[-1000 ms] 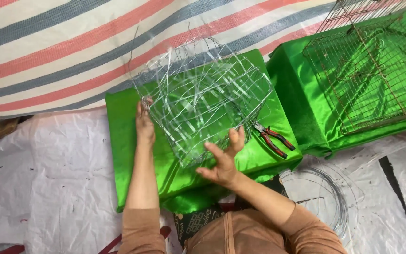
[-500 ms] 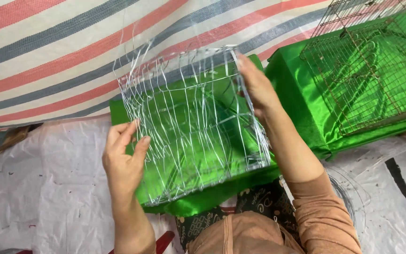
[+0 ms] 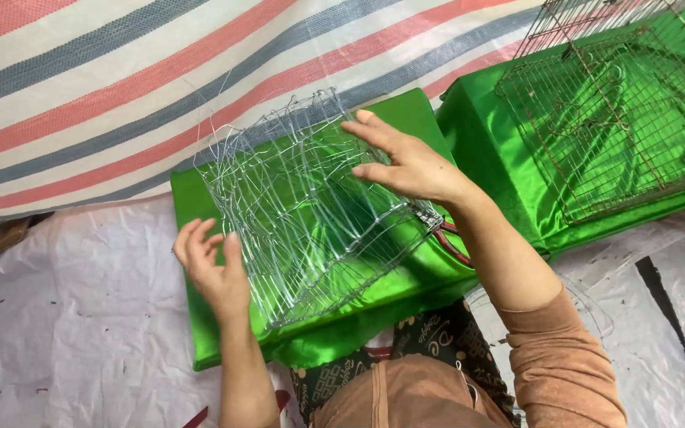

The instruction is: The person sits and weaves thin wire around a rectangular wire mesh frame, twisting and pressing wire strands by hand to secure the mesh, occasionally picking up pliers to cut or crimp wire ends, and rotating the frame to work on different sides.

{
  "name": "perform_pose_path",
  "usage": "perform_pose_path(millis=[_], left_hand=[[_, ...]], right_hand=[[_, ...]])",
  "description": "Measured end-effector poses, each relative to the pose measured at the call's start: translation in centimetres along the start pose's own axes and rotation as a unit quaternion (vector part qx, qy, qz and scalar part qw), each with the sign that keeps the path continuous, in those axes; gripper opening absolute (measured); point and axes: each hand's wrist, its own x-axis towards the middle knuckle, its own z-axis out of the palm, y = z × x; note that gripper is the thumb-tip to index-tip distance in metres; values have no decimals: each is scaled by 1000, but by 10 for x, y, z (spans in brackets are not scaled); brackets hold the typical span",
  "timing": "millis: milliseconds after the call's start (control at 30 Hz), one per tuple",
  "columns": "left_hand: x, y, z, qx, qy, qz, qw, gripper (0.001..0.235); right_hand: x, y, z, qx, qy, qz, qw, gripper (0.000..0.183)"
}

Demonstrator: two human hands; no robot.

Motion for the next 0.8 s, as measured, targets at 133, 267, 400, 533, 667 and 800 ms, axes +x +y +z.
perform_pose_path(millis=[133,267,400,533,667,800], left_hand=[[-38,17,15,-120,47,-142,981,45],[-27,60,15,-307,-53,-238,920,71],[16,121,-17,-211,-153,-146,954,78],[31,126,-24,-191,-167,-54,966,74],[27,100,-8,-170,-209,-78,960,68],[24,75,-13,-141,-216,-87,962,65]], right_hand=[[3,21,8,106,56,73,990,73],[2,6,1,243,73,46,966,68],[-16,-6,-16,328,108,112,932,73],[-24,10,4,396,112,103,906,78],[-26,67,41,430,129,106,887,76],[-25,102,70,406,136,77,901,68]])
